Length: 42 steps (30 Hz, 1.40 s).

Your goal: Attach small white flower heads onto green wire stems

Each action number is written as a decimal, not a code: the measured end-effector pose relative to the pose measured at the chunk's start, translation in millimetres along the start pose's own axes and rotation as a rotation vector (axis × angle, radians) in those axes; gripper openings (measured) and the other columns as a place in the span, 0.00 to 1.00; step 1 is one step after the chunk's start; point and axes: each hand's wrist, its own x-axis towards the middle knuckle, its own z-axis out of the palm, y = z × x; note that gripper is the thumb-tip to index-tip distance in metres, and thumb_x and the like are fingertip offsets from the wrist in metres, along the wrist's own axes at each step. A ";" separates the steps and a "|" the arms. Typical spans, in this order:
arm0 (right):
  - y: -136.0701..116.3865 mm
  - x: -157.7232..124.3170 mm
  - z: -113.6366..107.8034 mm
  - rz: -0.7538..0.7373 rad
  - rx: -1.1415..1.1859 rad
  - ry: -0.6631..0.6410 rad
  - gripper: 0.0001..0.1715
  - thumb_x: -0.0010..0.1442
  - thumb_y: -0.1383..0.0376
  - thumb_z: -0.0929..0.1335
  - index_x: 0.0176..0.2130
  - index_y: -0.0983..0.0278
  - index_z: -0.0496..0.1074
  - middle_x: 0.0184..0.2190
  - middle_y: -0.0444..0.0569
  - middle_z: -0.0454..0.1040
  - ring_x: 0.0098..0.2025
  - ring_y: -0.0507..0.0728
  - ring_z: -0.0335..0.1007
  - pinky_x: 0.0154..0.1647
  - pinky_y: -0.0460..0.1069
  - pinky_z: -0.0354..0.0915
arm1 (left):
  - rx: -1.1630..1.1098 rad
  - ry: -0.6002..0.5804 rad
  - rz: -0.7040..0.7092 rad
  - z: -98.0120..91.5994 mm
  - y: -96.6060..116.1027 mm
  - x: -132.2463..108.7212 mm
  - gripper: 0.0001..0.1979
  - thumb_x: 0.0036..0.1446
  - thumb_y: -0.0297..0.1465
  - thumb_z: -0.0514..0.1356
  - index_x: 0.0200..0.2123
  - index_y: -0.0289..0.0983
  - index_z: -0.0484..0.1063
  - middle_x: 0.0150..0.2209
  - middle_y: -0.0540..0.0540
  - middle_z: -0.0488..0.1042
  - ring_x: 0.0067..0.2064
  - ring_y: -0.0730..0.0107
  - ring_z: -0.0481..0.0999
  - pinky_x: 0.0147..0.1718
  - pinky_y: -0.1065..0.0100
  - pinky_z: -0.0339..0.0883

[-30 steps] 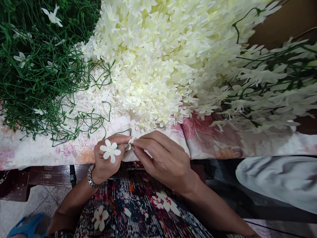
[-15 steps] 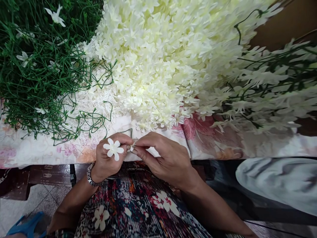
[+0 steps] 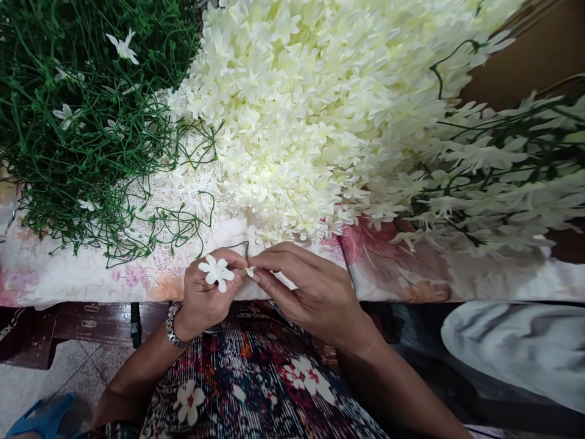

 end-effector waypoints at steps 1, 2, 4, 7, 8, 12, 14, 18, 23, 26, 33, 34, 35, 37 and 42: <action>-0.9 -0.5 -0.3 0.004 -0.004 0.005 0.09 0.51 0.74 0.63 0.36 0.67 0.66 0.29 0.47 0.69 0.32 0.49 0.64 0.32 0.45 0.63 | -0.001 -0.006 -0.015 0.2 0.3 -0.3 0.01 0.48 0.25 0.57 0.28 0.35 0.68 0.24 0.51 0.69 0.25 0.79 0.67 0.23 0.76 0.61; -1.7 -0.8 -0.7 0.008 -0.009 0.010 0.08 0.51 0.74 0.63 0.35 0.67 0.66 0.28 0.47 0.68 0.32 0.49 0.63 0.31 0.45 0.63 | -0.007 -0.015 -0.033 0.2 0.4 -0.7 0.02 0.49 0.25 0.56 0.28 0.35 0.68 0.25 0.50 0.69 0.25 0.79 0.67 0.24 0.76 0.61; -2.8 -1.3 -1.9 0.023 -0.021 0.018 0.07 0.51 0.74 0.63 0.34 0.67 0.65 0.27 0.47 0.68 0.31 0.49 0.63 0.31 0.45 0.62 | -0.042 -0.045 -0.056 -0.6 0.1 -1.4 0.04 0.50 0.26 0.55 0.30 0.36 0.69 0.27 0.49 0.70 0.26 0.78 0.67 0.25 0.75 0.62; -2.8 -1.0 -4.8 0.066 -0.005 0.028 0.06 0.52 0.74 0.62 0.33 0.66 0.65 0.26 0.46 0.67 0.30 0.49 0.63 0.29 0.45 0.61 | -0.105 -0.120 -0.066 -4.4 -0.2 -1.2 0.09 0.54 0.28 0.51 0.36 0.37 0.70 0.31 0.47 0.70 0.31 0.75 0.69 0.28 0.72 0.63; -2.5 -0.8 -6.0 0.079 0.006 0.033 0.06 0.52 0.74 0.62 0.32 0.65 0.65 0.26 0.45 0.67 0.29 0.49 0.63 0.29 0.45 0.60 | -0.106 -0.152 -0.073 -6.0 -0.1 -0.8 0.11 0.54 0.28 0.50 0.38 0.37 0.70 0.31 0.46 0.70 0.32 0.74 0.69 0.30 0.71 0.63; -1.5 0.0 -10.6 0.093 0.051 0.025 0.06 0.51 0.74 0.63 0.32 0.65 0.65 0.26 0.45 0.67 0.29 0.48 0.62 0.29 0.44 0.59 | -0.100 -0.235 -0.094 -9.8 0.4 0.1 0.13 0.55 0.29 0.50 0.43 0.38 0.68 0.31 0.46 0.69 0.32 0.73 0.68 0.30 0.71 0.63; -1.9 0.1 -11.9 0.093 0.076 0.015 0.06 0.51 0.74 0.64 0.32 0.65 0.65 0.26 0.45 0.67 0.29 0.48 0.62 0.28 0.44 0.59 | -0.124 -0.244 -0.107 -9.5 -0.3 -0.8 0.14 0.55 0.30 0.50 0.44 0.38 0.67 0.28 0.47 0.68 0.29 0.75 0.67 0.27 0.72 0.62; -4.0 0.0 -13.1 0.103 0.086 0.031 0.07 0.50 0.74 0.63 0.32 0.65 0.65 0.25 0.44 0.67 0.28 0.48 0.62 0.27 0.44 0.59 | -0.137 -0.246 -0.118 -7.5 -2.4 -3.2 0.15 0.55 0.33 0.50 0.43 0.36 0.68 0.21 0.49 0.66 0.22 0.78 0.62 0.20 0.75 0.59; -5.7 1.6 -15.4 0.037 0.090 0.025 0.09 0.49 0.75 0.63 0.33 0.65 0.64 0.26 0.45 0.67 0.29 0.49 0.63 0.28 0.45 0.61 | -0.075 -0.205 -0.123 -6.6 -2.0 -6.2 0.12 0.53 0.33 0.52 0.39 0.36 0.68 0.23 0.49 0.68 0.23 0.76 0.64 0.20 0.74 0.59; -5.2 3.6 -16.7 -0.001 0.058 0.011 0.11 0.49 0.75 0.63 0.34 0.65 0.64 0.26 0.46 0.67 0.30 0.49 0.63 0.29 0.46 0.62 | -0.105 -0.170 -0.140 -6.7 -2.3 -8.5 0.06 0.52 0.30 0.52 0.34 0.37 0.65 0.22 0.50 0.67 0.23 0.76 0.65 0.20 0.74 0.60; -5.0 7.2 -20.3 -0.052 -0.049 -0.078 0.08 0.51 0.73 0.63 0.34 0.65 0.65 0.27 0.47 0.67 0.31 0.50 0.62 0.30 0.46 0.62 | -0.148 -0.102 -0.117 -7.4 -2.4 -7.2 0.03 0.49 0.26 0.56 0.30 0.35 0.68 0.21 0.50 0.68 0.21 0.80 0.65 0.17 0.77 0.60; -5.1 7.4 -20.9 -0.062 -0.073 -0.098 0.07 0.51 0.73 0.62 0.34 0.66 0.65 0.27 0.48 0.67 0.31 0.50 0.62 0.30 0.46 0.62 | -0.149 -0.090 -0.116 -7.5 -2.1 -6.5 0.03 0.48 0.26 0.57 0.29 0.35 0.69 0.22 0.50 0.68 0.20 0.81 0.65 0.17 0.77 0.59; -5.2 7.7 -21.5 -0.072 -0.097 -0.114 0.07 0.51 0.73 0.62 0.34 0.66 0.65 0.27 0.48 0.67 0.30 0.50 0.62 0.30 0.45 0.62 | -0.145 -0.083 -0.113 -7.5 -1.9 -5.8 0.03 0.48 0.25 0.57 0.29 0.35 0.69 0.22 0.50 0.68 0.20 0.81 0.64 0.16 0.78 0.59; -5.2 8.2 -22.4 -0.092 -0.141 -0.135 0.06 0.52 0.72 0.62 0.33 0.67 0.65 0.26 0.48 0.67 0.30 0.50 0.62 0.31 0.45 0.62 | -0.131 -0.084 -0.100 -7.6 -1.7 -4.5 0.03 0.47 0.25 0.57 0.28 0.35 0.70 0.23 0.50 0.68 0.20 0.81 0.64 0.16 0.77 0.58; -6.1 10.9 -24.1 -0.124 -0.268 -0.181 0.05 0.54 0.71 0.61 0.30 0.66 0.65 0.26 0.48 0.67 0.30 0.50 0.63 0.30 0.46 0.61 | -0.078 -0.105 -0.060 -7.4 -3.0 -2.5 0.04 0.46 0.23 0.56 0.27 0.35 0.70 0.22 0.51 0.66 0.20 0.81 0.63 0.17 0.76 0.58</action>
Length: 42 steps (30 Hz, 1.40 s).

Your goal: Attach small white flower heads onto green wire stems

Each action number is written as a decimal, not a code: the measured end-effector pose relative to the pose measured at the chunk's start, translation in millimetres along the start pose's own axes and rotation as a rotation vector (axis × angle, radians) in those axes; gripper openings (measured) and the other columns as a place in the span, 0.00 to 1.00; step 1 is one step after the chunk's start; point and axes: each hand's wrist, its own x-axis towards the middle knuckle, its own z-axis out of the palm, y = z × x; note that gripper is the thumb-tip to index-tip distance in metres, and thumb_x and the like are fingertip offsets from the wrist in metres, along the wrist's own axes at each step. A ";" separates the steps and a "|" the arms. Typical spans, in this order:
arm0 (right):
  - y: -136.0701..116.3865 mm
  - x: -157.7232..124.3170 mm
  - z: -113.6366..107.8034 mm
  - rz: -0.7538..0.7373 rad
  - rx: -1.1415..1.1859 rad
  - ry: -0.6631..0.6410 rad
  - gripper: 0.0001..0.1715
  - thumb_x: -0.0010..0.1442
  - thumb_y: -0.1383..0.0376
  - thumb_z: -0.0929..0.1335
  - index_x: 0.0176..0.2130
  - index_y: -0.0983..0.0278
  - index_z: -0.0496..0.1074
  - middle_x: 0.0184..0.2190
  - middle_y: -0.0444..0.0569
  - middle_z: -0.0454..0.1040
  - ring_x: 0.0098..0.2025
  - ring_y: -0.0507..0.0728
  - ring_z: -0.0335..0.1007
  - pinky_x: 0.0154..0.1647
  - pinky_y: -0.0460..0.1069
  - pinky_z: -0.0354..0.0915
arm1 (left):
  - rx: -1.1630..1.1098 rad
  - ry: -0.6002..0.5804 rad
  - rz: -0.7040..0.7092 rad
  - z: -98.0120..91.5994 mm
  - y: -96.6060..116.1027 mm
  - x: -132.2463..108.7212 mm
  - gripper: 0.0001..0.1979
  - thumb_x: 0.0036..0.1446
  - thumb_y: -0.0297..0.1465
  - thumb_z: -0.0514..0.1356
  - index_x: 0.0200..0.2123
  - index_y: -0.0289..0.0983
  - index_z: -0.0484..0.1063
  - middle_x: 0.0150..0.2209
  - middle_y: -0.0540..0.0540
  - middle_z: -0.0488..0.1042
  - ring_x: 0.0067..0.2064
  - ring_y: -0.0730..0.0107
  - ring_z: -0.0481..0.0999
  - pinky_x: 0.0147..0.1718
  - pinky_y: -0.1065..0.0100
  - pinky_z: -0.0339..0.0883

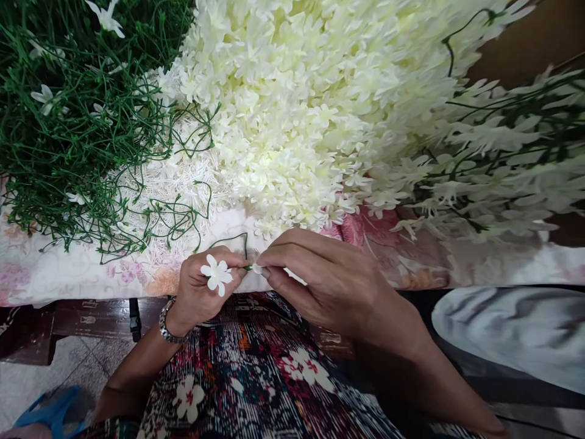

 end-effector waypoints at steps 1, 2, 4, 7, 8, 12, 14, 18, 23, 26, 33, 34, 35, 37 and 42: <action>0.0 0.5 -0.5 0.001 -0.020 -0.014 0.05 0.54 0.71 0.61 0.29 0.66 0.65 0.26 0.48 0.67 0.30 0.51 0.63 0.30 0.46 0.61 | 0.017 0.002 0.015 0.2 -0.3 0.4 0.04 0.46 0.22 0.57 0.27 0.35 0.70 0.22 0.51 0.66 0.21 0.80 0.63 0.18 0.76 0.58; 0.0 0.8 -1.0 0.003 -0.033 -0.031 0.06 0.54 0.70 0.60 0.28 0.66 0.65 0.26 0.48 0.67 0.30 0.51 0.63 0.29 0.46 0.60 | 0.038 0.005 0.037 0.3 -0.6 0.7 0.05 0.46 0.22 0.57 0.27 0.35 0.70 0.22 0.51 0.67 0.22 0.80 0.64 0.18 0.76 0.59; 0.5 0.8 -1.5 0.012 -0.038 -0.076 0.07 0.54 0.70 0.60 0.28 0.66 0.65 0.26 0.48 0.67 0.30 0.51 0.63 0.30 0.46 0.60 | 0.077 0.005 0.089 0.6 -1.1 1.4 0.05 0.46 0.22 0.56 0.27 0.35 0.70 0.23 0.50 0.68 0.23 0.79 0.65 0.20 0.75 0.59; 2.3 -0.5 -1.1 0.015 -0.014 -0.141 0.07 0.55 0.70 0.59 0.29 0.66 0.65 0.26 0.48 0.66 0.31 0.51 0.62 0.30 0.46 0.60 | 0.132 -0.013 0.131 0.4 -1.6 2.2 0.05 0.46 0.23 0.56 0.27 0.35 0.70 0.23 0.50 0.68 0.23 0.79 0.65 0.21 0.75 0.59; 3.1 -1.1 -0.8 0.014 -0.006 -0.154 0.07 0.55 0.70 0.59 0.30 0.66 0.65 0.26 0.48 0.66 0.31 0.51 0.62 0.30 0.46 0.60 | 0.153 -0.027 0.128 0.2 -1.8 2.5 0.04 0.46 0.23 0.56 0.26 0.35 0.69 0.22 0.51 0.67 0.23 0.79 0.64 0.21 0.75 0.59; 5.4 -2.9 0.5 -0.012 -0.008 -0.172 0.07 0.55 0.70 0.59 0.30 0.66 0.65 0.26 0.47 0.65 0.31 0.51 0.61 0.30 0.47 0.60 | 0.200 -0.088 0.128 -1.1 -2.3 3.8 0.04 0.47 0.24 0.55 0.25 0.35 0.69 0.21 0.51 0.66 0.23 0.79 0.63 0.21 0.75 0.58; 6.2 -3.2 1.2 -0.030 -0.014 -0.182 0.07 0.55 0.71 0.59 0.29 0.66 0.64 0.26 0.47 0.65 0.30 0.51 0.61 0.30 0.47 0.60 | 0.197 -0.116 0.141 -1.6 -2.7 4.5 0.04 0.47 0.24 0.55 0.25 0.35 0.68 0.21 0.50 0.67 0.23 0.78 0.64 0.21 0.74 0.58; 7.8 -3.0 3.3 -0.041 -0.021 -0.201 0.07 0.54 0.71 0.59 0.29 0.66 0.64 0.25 0.47 0.64 0.29 0.51 0.60 0.29 0.47 0.59 | 0.187 -0.158 0.164 -1.9 -4.4 5.8 0.04 0.47 0.23 0.54 0.24 0.34 0.67 0.21 0.50 0.66 0.23 0.78 0.64 0.22 0.74 0.59; 9.0 -2.7 6.6 -0.032 -0.016 -0.187 0.07 0.54 0.71 0.58 0.29 0.66 0.63 0.25 0.47 0.64 0.28 0.50 0.60 0.28 0.46 0.60 | 0.208 -0.130 0.163 -1.3 -7.1 6.1 0.05 0.46 0.22 0.53 0.23 0.35 0.66 0.21 0.51 0.66 0.22 0.79 0.63 0.21 0.75 0.59; 8.8 -2.7 8.9 -0.020 -0.007 -0.166 0.06 0.55 0.70 0.58 0.29 0.65 0.63 0.25 0.47 0.64 0.28 0.50 0.60 0.28 0.46 0.60 | 0.212 -0.119 0.147 -0.9 -7.4 5.8 0.06 0.45 0.21 0.53 0.22 0.35 0.66 0.20 0.52 0.65 0.22 0.80 0.63 0.20 0.76 0.58; 8.9 -3.4 15.1 -0.013 0.004 -0.124 0.04 0.54 0.71 0.59 0.29 0.64 0.61 0.25 0.47 0.64 0.28 0.50 0.60 0.28 0.46 0.60 | 0.202 -0.119 0.105 -1.4 -7.3 5.8 0.08 0.41 0.17 0.52 0.22 0.35 0.65 0.20 0.53 0.64 0.21 0.81 0.61 0.20 0.77 0.56; 9.0 -3.6 15.8 -0.012 0.004 -0.123 0.04 0.54 0.72 0.59 0.29 0.64 0.61 0.25 0.47 0.64 0.28 0.50 0.60 0.28 0.46 0.60 | 0.200 -0.120 0.106 -1.6 -7.5 5.9 0.09 0.41 0.17 0.52 0.23 0.35 0.65 0.20 0.53 0.64 0.21 0.81 0.61 0.20 0.77 0.56; 9.1 -3.9 16.3 -0.013 0.004 -0.122 0.04 0.53 0.72 0.59 0.29 0.64 0.60 0.25 0.47 0.64 0.28 0.50 0.60 0.28 0.46 0.60 | 0.199 -0.121 0.109 -1.7 -7.7 6.0 0.09 0.41 0.17 0.51 0.23 0.35 0.64 0.20 0.54 0.63 0.21 0.81 0.60 0.20 0.77 0.56; 9.0 -4.6 17.2 -0.013 0.009 -0.123 0.04 0.53 0.72 0.60 0.29 0.64 0.60 0.25 0.46 0.65 0.29 0.50 0.60 0.28 0.46 0.60 | 0.199 -0.125 0.116 -1.8 -8.1 6.1 0.09 0.40 0.16 0.51 0.23 0.35 0.64 0.20 0.54 0.63 0.22 0.81 0.60 0.21 0.77 0.56; 8.2 -5.1 19.3 -0.006 0.022 -0.122 0.04 0.53 0.72 0.59 0.29 0.64 0.60 0.25 0.47 0.65 0.29 0.50 0.61 0.28 0.46 0.60 | 0.202 -0.122 0.116 -1.2 -8.8 5.7 0.09 0.41 0.17 0.50 0.21 0.35 0.62 0.19 0.54 0.62 0.21 0.80 0.59 0.21 0.76 0.55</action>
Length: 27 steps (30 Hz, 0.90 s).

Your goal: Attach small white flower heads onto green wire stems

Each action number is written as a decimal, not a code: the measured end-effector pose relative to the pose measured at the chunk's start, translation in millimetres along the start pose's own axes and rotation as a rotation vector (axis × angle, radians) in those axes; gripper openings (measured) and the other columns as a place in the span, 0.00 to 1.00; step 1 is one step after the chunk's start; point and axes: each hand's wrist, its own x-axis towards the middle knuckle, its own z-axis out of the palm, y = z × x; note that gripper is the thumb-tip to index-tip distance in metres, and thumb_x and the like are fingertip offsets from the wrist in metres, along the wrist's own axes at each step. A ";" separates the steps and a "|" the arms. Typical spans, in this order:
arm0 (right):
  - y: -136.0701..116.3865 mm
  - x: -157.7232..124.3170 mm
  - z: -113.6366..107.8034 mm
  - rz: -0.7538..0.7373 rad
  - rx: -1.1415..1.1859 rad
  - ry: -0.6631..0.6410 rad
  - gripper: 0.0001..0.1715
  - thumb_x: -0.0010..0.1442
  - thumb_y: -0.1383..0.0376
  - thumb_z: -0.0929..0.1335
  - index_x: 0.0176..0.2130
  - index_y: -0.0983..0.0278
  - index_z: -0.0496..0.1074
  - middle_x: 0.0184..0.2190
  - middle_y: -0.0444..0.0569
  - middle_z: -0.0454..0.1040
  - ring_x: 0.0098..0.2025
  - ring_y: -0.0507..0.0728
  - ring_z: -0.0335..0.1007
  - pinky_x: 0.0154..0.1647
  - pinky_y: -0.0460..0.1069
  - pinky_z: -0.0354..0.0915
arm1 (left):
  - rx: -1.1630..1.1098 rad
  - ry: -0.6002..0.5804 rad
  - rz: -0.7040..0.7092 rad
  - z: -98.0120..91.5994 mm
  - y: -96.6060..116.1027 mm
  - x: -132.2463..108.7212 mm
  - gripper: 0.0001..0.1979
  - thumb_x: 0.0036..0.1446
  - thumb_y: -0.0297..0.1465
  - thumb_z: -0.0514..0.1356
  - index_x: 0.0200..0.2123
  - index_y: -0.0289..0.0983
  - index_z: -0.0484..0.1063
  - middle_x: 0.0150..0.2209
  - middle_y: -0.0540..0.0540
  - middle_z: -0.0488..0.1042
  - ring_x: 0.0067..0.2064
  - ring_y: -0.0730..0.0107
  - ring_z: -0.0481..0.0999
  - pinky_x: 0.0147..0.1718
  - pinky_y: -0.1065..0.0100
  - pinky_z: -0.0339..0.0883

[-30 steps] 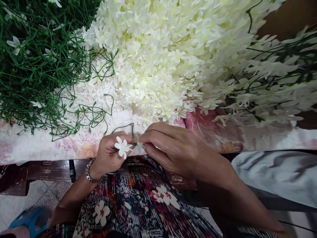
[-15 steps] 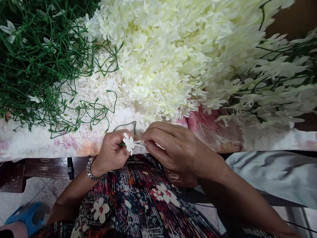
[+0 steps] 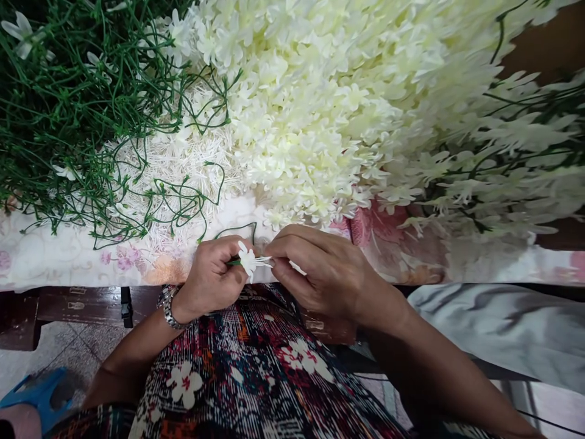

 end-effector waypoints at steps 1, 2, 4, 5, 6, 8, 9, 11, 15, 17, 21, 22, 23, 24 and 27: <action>0.0 0.2 0.7 -0.006 0.002 0.003 0.04 0.53 0.72 0.59 0.29 0.64 0.60 0.25 0.47 0.65 0.29 0.50 0.61 0.28 0.46 0.60 | -0.002 0.003 -0.007 0.3 -0.2 -0.2 0.08 0.41 0.17 0.50 0.21 0.35 0.62 0.19 0.54 0.61 0.21 0.80 0.59 0.21 0.76 0.55; 0.0 0.5 1.4 -0.011 0.003 0.004 0.04 0.53 0.73 0.59 0.29 0.65 0.60 0.25 0.47 0.65 0.29 0.50 0.61 0.28 0.46 0.61 | -0.001 0.009 -0.015 0.6 -0.4 -0.3 0.08 0.41 0.18 0.50 0.21 0.35 0.62 0.19 0.53 0.61 0.21 0.80 0.59 0.20 0.76 0.55; 0.3 1.0 3.0 -0.017 0.002 0.009 0.05 0.53 0.73 0.59 0.29 0.65 0.60 0.25 0.47 0.65 0.29 0.50 0.61 0.28 0.46 0.61 | 0.009 0.024 -0.027 1.3 -0.8 -0.4 0.07 0.41 0.18 0.50 0.20 0.35 0.62 0.19 0.53 0.61 0.21 0.80 0.58 0.20 0.76 0.54; 0.4 1.3 3.8 -0.019 0.000 0.009 0.05 0.53 0.73 0.59 0.30 0.65 0.60 0.24 0.47 0.65 0.29 0.50 0.61 0.28 0.46 0.61 | 0.019 0.033 -0.028 1.7 -1.0 -0.3 0.07 0.41 0.18 0.50 0.20 0.35 0.62 0.18 0.53 0.61 0.21 0.80 0.58 0.20 0.75 0.53; 0.5 1.6 4.6 -0.020 -0.005 0.014 0.04 0.53 0.73 0.59 0.30 0.65 0.60 0.24 0.47 0.65 0.29 0.50 0.61 0.28 0.46 0.61 | 0.027 0.040 -0.028 2.1 -1.1 -0.1 0.07 0.41 0.19 0.50 0.20 0.35 0.62 0.18 0.53 0.60 0.21 0.80 0.57 0.20 0.75 0.53; 0.2 2.2 5.9 -0.026 -0.016 0.041 0.04 0.53 0.73 0.59 0.31 0.65 0.60 0.24 0.47 0.65 0.28 0.50 0.61 0.28 0.46 0.61 | 0.030 0.052 -0.027 2.8 -1.0 0.4 0.07 0.41 0.19 0.49 0.20 0.35 0.61 0.18 0.54 0.60 0.21 0.80 0.57 0.20 0.75 0.53; -0.1 2.5 6.4 -0.028 -0.017 0.061 0.05 0.53 0.73 0.59 0.31 0.65 0.60 0.24 0.46 0.65 0.28 0.50 0.61 0.28 0.46 0.61 | 0.026 0.058 -0.028 3.1 -0.9 0.6 0.07 0.41 0.19 0.49 0.20 0.35 0.61 0.18 0.54 0.59 0.20 0.80 0.57 0.20 0.76 0.53; -1.1 3.1 7.5 -0.024 -0.010 0.105 0.05 0.53 0.74 0.60 0.30 0.65 0.60 0.23 0.46 0.65 0.28 0.50 0.61 0.28 0.45 0.61 | 0.013 0.072 -0.028 3.5 -0.8 0.8 0.07 0.40 0.19 0.49 0.21 0.35 0.62 0.18 0.54 0.59 0.20 0.80 0.57 0.20 0.76 0.54; -2.8 3.8 9.8 0.002 0.030 0.151 0.05 0.52 0.75 0.60 0.29 0.65 0.60 0.23 0.46 0.65 0.28 0.49 0.61 0.29 0.45 0.62 | 0.000 0.106 -0.029 3.8 -1.5 -0.2 0.08 0.40 0.19 0.49 0.23 0.35 0.64 0.19 0.54 0.62 0.21 0.80 0.59 0.20 0.76 0.56; -3.0 4.3 11.2 0.009 0.040 0.154 0.06 0.53 0.75 0.59 0.29 0.65 0.60 0.23 0.46 0.65 0.28 0.50 0.61 0.28 0.45 0.62 | 0.011 0.111 -0.036 3.8 -2.3 -1.0 0.08 0.40 0.19 0.50 0.24 0.35 0.64 0.20 0.53 0.62 0.21 0.80 0.60 0.20 0.76 0.56; -2.3 5.2 14.2 0.005 0.024 0.158 0.05 0.53 0.74 0.59 0.30 0.65 0.60 0.22 0.46 0.64 0.28 0.50 0.61 0.27 0.46 0.61 | 0.045 0.114 -0.037 3.8 -3.8 -1.3 0.07 0.41 0.20 0.50 0.24 0.35 0.64 0.19 0.53 0.63 0.21 0.79 0.60 0.21 0.75 0.57; -2.2 5.2 14.6 0.003 0.018 0.159 0.05 0.53 0.74 0.59 0.30 0.65 0.60 0.22 0.46 0.64 0.28 0.51 0.61 0.27 0.46 0.61 | 0.050 0.115 -0.036 3.7 -3.9 -1.1 0.07 0.41 0.20 0.50 0.24 0.35 0.64 0.19 0.53 0.63 0.21 0.79 0.60 0.21 0.75 0.57; -2.1 5.0 14.8 -0.001 0.016 0.159 0.05 0.53 0.74 0.59 0.30 0.65 0.61 0.22 0.47 0.64 0.28 0.51 0.61 0.27 0.46 0.61 | 0.054 0.115 -0.035 3.6 -3.8 -0.9 0.07 0.42 0.19 0.50 0.24 0.35 0.64 0.19 0.53 0.63 0.22 0.79 0.61 0.21 0.75 0.57; -2.1 4.7 14.5 -0.006 0.019 0.159 0.05 0.53 0.74 0.59 0.30 0.65 0.61 0.23 0.47 0.64 0.28 0.51 0.61 0.28 0.46 0.61 | 0.057 0.112 -0.036 3.5 -3.5 -0.6 0.07 0.42 0.19 0.51 0.24 0.35 0.64 0.20 0.53 0.63 0.22 0.79 0.61 0.21 0.75 0.57; -2.0 2.5 10.2 0.001 0.060 0.130 0.05 0.53 0.74 0.60 0.32 0.66 0.62 0.25 0.47 0.65 0.30 0.50 0.62 0.30 0.46 0.62 | 0.025 0.084 -0.048 2.6 -1.5 -0.2 0.06 0.44 0.20 0.51 0.24 0.35 0.65 0.20 0.53 0.63 0.22 0.80 0.60 0.21 0.76 0.57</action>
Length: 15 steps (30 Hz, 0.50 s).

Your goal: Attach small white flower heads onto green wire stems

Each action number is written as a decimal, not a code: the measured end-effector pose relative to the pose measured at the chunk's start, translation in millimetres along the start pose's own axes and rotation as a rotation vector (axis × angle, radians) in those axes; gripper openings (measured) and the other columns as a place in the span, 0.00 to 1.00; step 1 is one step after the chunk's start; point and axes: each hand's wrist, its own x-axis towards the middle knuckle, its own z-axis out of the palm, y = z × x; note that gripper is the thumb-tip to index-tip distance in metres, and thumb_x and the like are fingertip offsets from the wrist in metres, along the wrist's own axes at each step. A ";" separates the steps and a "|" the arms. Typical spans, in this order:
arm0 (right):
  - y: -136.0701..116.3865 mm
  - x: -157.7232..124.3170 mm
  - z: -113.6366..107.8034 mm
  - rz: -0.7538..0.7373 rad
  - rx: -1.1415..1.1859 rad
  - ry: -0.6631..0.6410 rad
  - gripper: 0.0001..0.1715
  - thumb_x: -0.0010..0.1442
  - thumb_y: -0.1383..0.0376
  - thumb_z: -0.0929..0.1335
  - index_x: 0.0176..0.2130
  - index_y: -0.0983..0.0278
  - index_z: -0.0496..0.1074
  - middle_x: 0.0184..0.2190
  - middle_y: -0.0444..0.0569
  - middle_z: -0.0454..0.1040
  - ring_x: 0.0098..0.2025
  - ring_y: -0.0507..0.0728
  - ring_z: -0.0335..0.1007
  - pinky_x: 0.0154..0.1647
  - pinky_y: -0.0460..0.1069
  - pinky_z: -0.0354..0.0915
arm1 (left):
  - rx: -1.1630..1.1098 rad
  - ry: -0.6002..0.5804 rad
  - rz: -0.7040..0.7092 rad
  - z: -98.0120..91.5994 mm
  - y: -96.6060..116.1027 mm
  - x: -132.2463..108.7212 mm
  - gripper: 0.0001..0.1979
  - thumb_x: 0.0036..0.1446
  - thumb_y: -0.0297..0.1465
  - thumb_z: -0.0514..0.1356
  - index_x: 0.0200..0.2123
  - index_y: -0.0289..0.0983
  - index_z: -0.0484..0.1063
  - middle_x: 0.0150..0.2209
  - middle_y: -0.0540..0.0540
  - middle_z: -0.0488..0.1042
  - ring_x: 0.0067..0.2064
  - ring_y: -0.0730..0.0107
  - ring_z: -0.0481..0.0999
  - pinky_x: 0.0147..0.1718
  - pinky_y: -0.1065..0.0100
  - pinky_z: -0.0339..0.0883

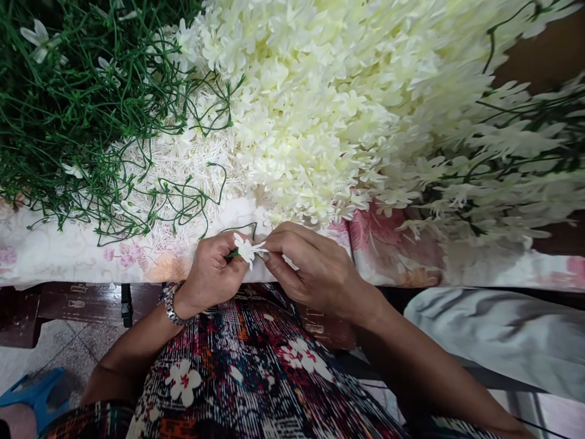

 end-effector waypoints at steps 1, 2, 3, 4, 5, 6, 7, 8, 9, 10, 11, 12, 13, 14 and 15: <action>-0.1 -0.9 -2.8 0.007 0.013 -0.016 0.05 0.53 0.73 0.61 0.33 0.66 0.62 0.26 0.47 0.66 0.31 0.50 0.62 0.31 0.46 0.62 | -0.029 -0.014 -0.007 -0.4 0.9 0.0 0.06 0.45 0.20 0.52 0.23 0.35 0.65 0.21 0.53 0.63 0.23 0.80 0.61 0.21 0.77 0.57; -0.1 -1.9 -6.0 0.014 0.024 -0.027 0.07 0.53 0.72 0.62 0.35 0.66 0.62 0.28 0.48 0.67 0.32 0.50 0.63 0.32 0.46 0.63 | -0.061 -0.027 -0.013 -0.7 1.7 0.0 0.06 0.46 0.20 0.52 0.23 0.34 0.65 0.21 0.53 0.64 0.23 0.81 0.61 0.22 0.77 0.57; 0.0 -3.2 -9.5 0.018 0.032 -0.028 0.10 0.52 0.71 0.63 0.38 0.67 0.62 0.29 0.49 0.68 0.34 0.51 0.64 0.33 0.46 0.63 | -0.089 -0.035 -0.016 -1.0 2.5 -0.1 0.06 0.47 0.20 0.52 0.23 0.34 0.65 0.22 0.52 0.64 0.24 0.80 0.62 0.22 0.77 0.58; 0.1 -4.4 -13.0 0.018 0.040 -0.018 0.13 0.51 0.70 0.64 0.39 0.67 0.62 0.31 0.49 0.68 0.35 0.52 0.64 0.34 0.47 0.63 | -0.111 -0.038 -0.016 -1.2 3.0 -0.2 0.06 0.47 0.21 0.52 0.22 0.34 0.65 0.22 0.52 0.65 0.24 0.80 0.63 0.22 0.77 0.58; 0.3 -5.8 -16.2 0.017 0.054 0.007 0.15 0.50 0.69 0.65 0.41 0.67 0.62 0.33 0.50 0.68 0.37 0.52 0.64 0.35 0.48 0.63 | -0.126 -0.033 -0.016 -1.3 3.4 -0.3 0.05 0.47 0.21 0.53 0.22 0.33 0.65 0.22 0.51 0.65 0.24 0.80 0.63 0.22 0.77 0.58; 0.5 -7.0 -18.8 0.016 0.074 0.044 0.17 0.49 0.69 0.66 0.41 0.66 0.62 0.33 0.51 0.68 0.37 0.53 0.64 0.36 0.48 0.64 | -0.137 -0.023 -0.016 -1.3 3.7 -0.4 0.05 0.47 0.21 0.53 0.22 0.33 0.66 0.22 0.51 0.65 0.25 0.80 0.64 0.22 0.77 0.59; 0.8 -8.1 -20.7 0.017 0.098 0.083 0.18 0.48 0.69 0.66 0.41 0.66 0.62 0.33 0.51 0.68 0.37 0.53 0.64 0.35 0.48 0.64 | -0.148 -0.011 -0.014 -1.3 3.8 -0.4 0.04 0.47 0.21 0.54 0.23 0.33 0.66 0.23 0.51 0.66 0.25 0.80 0.64 0.22 0.77 0.59; 1.2 -9.0 -21.6 0.019 0.120 0.118 0.18 0.48 0.69 0.67 0.41 0.66 0.63 0.33 0.50 0.68 0.36 0.53 0.64 0.34 0.48 0.64 | -0.160 0.000 -0.013 -1.3 4.0 -0.4 0.04 0.46 0.22 0.54 0.23 0.33 0.67 0.23 0.51 0.66 0.24 0.80 0.64 0.22 0.77 0.59; 1.6 -9.6 -21.6 0.017 0.134 0.144 0.17 0.47 0.70 0.67 0.40 0.66 0.63 0.32 0.50 0.68 0.34 0.52 0.64 0.33 0.48 0.64 | -0.170 0.007 -0.013 -1.3 4.1 -0.3 0.04 0.46 0.22 0.55 0.24 0.33 0.67 0.23 0.51 0.66 0.24 0.80 0.64 0.21 0.77 0.59; 2.0 -9.9 -20.7 0.011 0.136 0.152 0.16 0.47 0.71 0.66 0.39 0.65 0.64 0.31 0.49 0.68 0.33 0.52 0.64 0.32 0.47 0.64 | -0.175 0.009 -0.012 -1.4 4.3 -0.2 0.04 0.46 0.22 0.55 0.24 0.33 0.67 0.23 0.51 0.66 0.24 0.80 0.64 0.21 0.77 0.59; 2.5 -9.9 -19.1 -0.001 0.126 0.142 0.15 0.47 0.72 0.66 0.38 0.65 0.65 0.30 0.49 0.68 0.33 0.51 0.64 0.31 0.47 0.64 | -0.174 0.006 -0.008 -1.4 4.5 0.0 0.04 0.46 0.22 0.55 0.24 0.33 0.67 0.23 0.51 0.66 0.24 0.80 0.64 0.21 0.77 0.59; 3.1 -9.8 -17.1 -0.017 0.107 0.121 0.14 0.47 0.73 0.66 0.37 0.65 0.65 0.30 0.48 0.68 0.32 0.51 0.64 0.31 0.47 0.64 | -0.167 -0.001 -0.004 -1.5 4.7 0.2 0.04 0.47 0.22 0.55 0.23 0.33 0.67 0.23 0.50 0.66 0.24 0.80 0.64 0.21 0.77 0.59; 3.5 -9.5 -14.8 -0.033 0.083 0.098 0.13 0.47 0.74 0.66 0.36 0.65 0.65 0.29 0.48 0.68 0.32 0.51 0.64 0.32 0.47 0.64 | -0.152 -0.011 0.002 -1.6 4.9 0.3 0.04 0.47 0.22 0.55 0.23 0.33 0.67 0.22 0.50 0.66 0.24 0.80 0.64 0.21 0.76 0.59; 3.9 -9.2 -12.7 -0.049 0.059 0.080 0.12 0.47 0.74 0.65 0.35 0.65 0.66 0.29 0.48 0.68 0.32 0.51 0.64 0.32 0.46 0.64 | -0.132 -0.018 0.010 -1.6 4.9 0.4 0.04 0.47 0.22 0.55 0.23 0.33 0.67 0.22 0.50 0.66 0.24 0.79 0.64 0.21 0.76 0.59; 4.3 -9.0 -10.7 -0.060 0.038 0.069 0.12 0.47 0.74 0.65 0.35 0.66 0.66 0.29 0.48 0.69 0.32 0.51 0.63 0.33 0.46 0.64 | -0.110 -0.023 0.021 -1.5 4.9 0.3 0.04 0.47 0.22 0.55 0.22 0.33 0.67 0.22 0.50 0.67 0.24 0.79 0.64 0.21 0.76 0.59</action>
